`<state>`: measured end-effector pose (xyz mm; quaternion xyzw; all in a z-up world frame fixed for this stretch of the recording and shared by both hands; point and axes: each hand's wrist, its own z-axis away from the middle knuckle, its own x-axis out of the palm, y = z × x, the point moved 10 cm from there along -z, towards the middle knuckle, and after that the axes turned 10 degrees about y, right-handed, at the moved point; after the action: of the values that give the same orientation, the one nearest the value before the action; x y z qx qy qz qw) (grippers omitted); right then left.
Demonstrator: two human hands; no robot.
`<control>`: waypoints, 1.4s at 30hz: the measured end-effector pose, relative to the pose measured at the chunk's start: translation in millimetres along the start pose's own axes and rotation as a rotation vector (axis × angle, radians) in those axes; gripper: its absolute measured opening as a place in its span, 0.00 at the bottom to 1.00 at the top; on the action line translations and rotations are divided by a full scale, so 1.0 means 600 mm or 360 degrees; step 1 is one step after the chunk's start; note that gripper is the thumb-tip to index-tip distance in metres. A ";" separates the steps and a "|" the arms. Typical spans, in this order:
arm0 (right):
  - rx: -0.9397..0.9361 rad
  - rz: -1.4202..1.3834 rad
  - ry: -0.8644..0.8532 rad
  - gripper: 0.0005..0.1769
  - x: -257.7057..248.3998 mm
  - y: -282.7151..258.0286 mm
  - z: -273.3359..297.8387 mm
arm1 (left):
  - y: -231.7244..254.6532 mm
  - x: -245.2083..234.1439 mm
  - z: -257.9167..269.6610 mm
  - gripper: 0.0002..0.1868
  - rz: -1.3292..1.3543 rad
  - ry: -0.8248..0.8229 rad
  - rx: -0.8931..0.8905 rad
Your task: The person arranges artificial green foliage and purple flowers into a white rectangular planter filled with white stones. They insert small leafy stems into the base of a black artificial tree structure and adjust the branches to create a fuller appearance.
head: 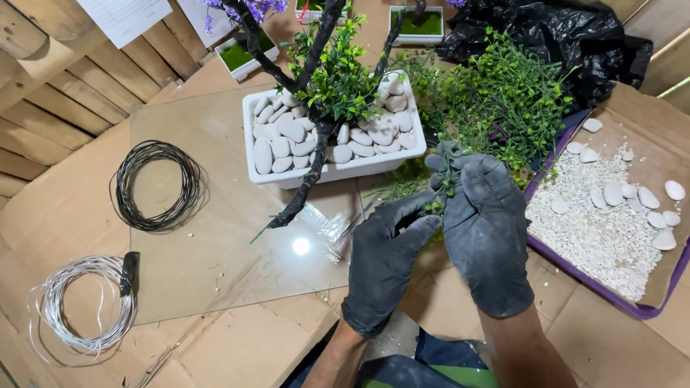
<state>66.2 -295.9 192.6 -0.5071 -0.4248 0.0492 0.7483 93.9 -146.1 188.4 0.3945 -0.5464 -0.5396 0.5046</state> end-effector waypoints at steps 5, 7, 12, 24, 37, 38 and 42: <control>0.0100 0.0152 -0.0015 0.10 -0.015 0.012 -0.002 | -0.006 -0.025 0.007 0.13 -0.0061 0.0126 0.0148; 0.0050 0.0201 0.0026 0.10 -0.020 0.003 0.003 | 0.028 -0.043 0.021 0.14 -0.0181 0.0208 0.0340; -0.0161 0.0670 -0.0288 0.13 0.004 -0.033 0.035 | 0.111 -0.056 0.083 0.20 -0.0825 0.0251 0.1371; -0.0594 0.1536 -0.0904 0.08 0.063 -0.057 0.106 | 0.044 -0.056 0.122 0.33 -0.1439 -0.0139 0.1677; -0.0132 0.1172 -0.0459 0.21 0.042 -0.031 0.078 | 0.091 -0.253 0.160 0.15 0.0294 0.0523 0.0858; -0.0149 0.1326 -0.0436 0.20 0.029 -0.019 0.067 | 0.066 -0.283 0.163 0.26 0.0699 0.0585 0.0913; -0.0404 0.1869 -0.0367 0.16 -0.020 0.046 0.016 | 0.157 -0.317 0.116 0.16 0.0405 0.0482 0.0863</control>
<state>61.7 -281.7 165.0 -0.7331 -0.1553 0.4570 0.4792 70.8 62.6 263.9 0.5187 -0.6339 -0.2424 0.5200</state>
